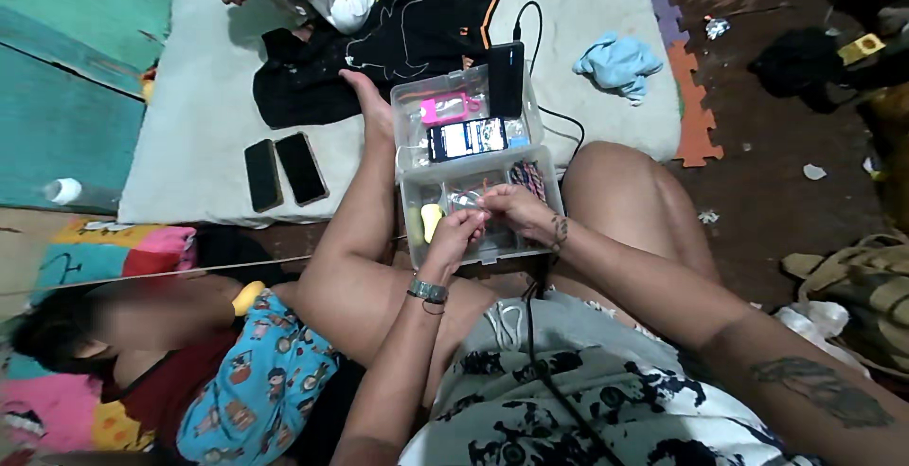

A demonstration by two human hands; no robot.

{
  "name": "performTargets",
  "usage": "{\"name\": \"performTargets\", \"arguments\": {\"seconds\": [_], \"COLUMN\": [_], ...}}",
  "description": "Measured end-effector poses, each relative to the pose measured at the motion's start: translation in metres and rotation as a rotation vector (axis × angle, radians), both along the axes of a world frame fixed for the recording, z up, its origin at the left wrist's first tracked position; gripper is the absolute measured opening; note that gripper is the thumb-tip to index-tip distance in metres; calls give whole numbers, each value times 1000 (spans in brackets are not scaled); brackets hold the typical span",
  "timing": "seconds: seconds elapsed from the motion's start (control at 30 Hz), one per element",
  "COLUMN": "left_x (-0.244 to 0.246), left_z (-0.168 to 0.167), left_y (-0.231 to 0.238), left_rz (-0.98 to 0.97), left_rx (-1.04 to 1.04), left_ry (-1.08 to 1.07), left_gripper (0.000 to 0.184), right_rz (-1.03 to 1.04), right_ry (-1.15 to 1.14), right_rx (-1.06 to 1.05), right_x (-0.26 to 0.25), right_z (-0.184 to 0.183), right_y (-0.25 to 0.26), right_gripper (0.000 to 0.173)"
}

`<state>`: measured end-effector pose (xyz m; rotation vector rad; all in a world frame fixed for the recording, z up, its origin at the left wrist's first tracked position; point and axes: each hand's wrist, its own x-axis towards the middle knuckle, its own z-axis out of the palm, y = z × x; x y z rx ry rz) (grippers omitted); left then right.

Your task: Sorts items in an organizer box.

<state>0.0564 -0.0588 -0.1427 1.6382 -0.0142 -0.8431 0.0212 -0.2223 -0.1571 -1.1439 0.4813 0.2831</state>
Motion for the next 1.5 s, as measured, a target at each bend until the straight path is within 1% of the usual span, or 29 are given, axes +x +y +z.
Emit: {"name": "performTargets", "arguments": {"seconds": [0.1,0.17,0.23,0.3,0.37,0.43,0.5,0.6,0.77,0.83,0.9,0.97,1.03,1.07,1.13,1.2,1.23,1.3,1.33,1.4,1.43,1.5], "left_x": [-2,-2,-1,0,1,0,-2,-5,-11,-14,-14,-14,-12,-10,-7,-5,-5,-5,-6,-8,-9,-12], "left_z": [1,0,0,1,2,3,4,5,4,3,3,3,2,1,0,-2,-4,-8,-8,-8,-9,-10], "left_y": [-6,-7,-7,-4,1,3,2,-3,-7,-9,-9,-8,-5,-5,-7,-15,-22,-40,-51,-71,-79,-93], "left_rz": [-102,-128,-78,4,57,69,67,31,-130,-165,-167,-97,0,21,-1,-82,-134,-228,-271,-348,-382,-438], "left_rx": [209,272,208,81,-11,-43,-27,37,298,342,325,227,106,81,101,173,206,267,301,365,390,426], "left_ry": [-233,-296,-205,0,184,234,169,-25,-395,-471,-444,-303,-137,-92,-84,-132,-163,-217,-234,-247,-253,-297], "left_gripper": [15,17,16,16,17,17,16,12,15,16,18,16,14,14,15,17,18,22,23,26,27,28], "right_rz": [-80,-67,32,126,141,82,23,-33,-112,-142,-119,17,159,193,141,-8,-80,-185,-211,-240,-243,-263], "right_ry": [47,32,-16,-57,-69,-51,-42,-61,-52,-32,-34,-76,-120,-152,-285,-394,-379,-216,-122,15,80,231], "right_rx": [67,59,33,25,21,32,57,95,70,42,-1,-38,-126,-221,-501,-762,-865,-1064,-1140,-1200,-1186,-1022], "right_x": [-1,-1,0,1,2,2,2,1,-1,0,1,0,-2,-5,-18,-39,-54,-93,-116,-165,-189,-230], "right_z": [-2,-5,-10,-12,-12,-8,-6,-6,-3,-5,-7,-8,-3,2,11,15,17,20,15,-7,-17,-28], "right_y": [2,2,-3,-7,-7,-5,-2,1,5,7,6,0,-8,-13,-29,-52,-65,-90,-100,-116,-120,-117], "right_gripper": [12,13,12,19,17,10,9,15,23,25,23,17,27,29,30,32,33,36,38,43,47,51]}}
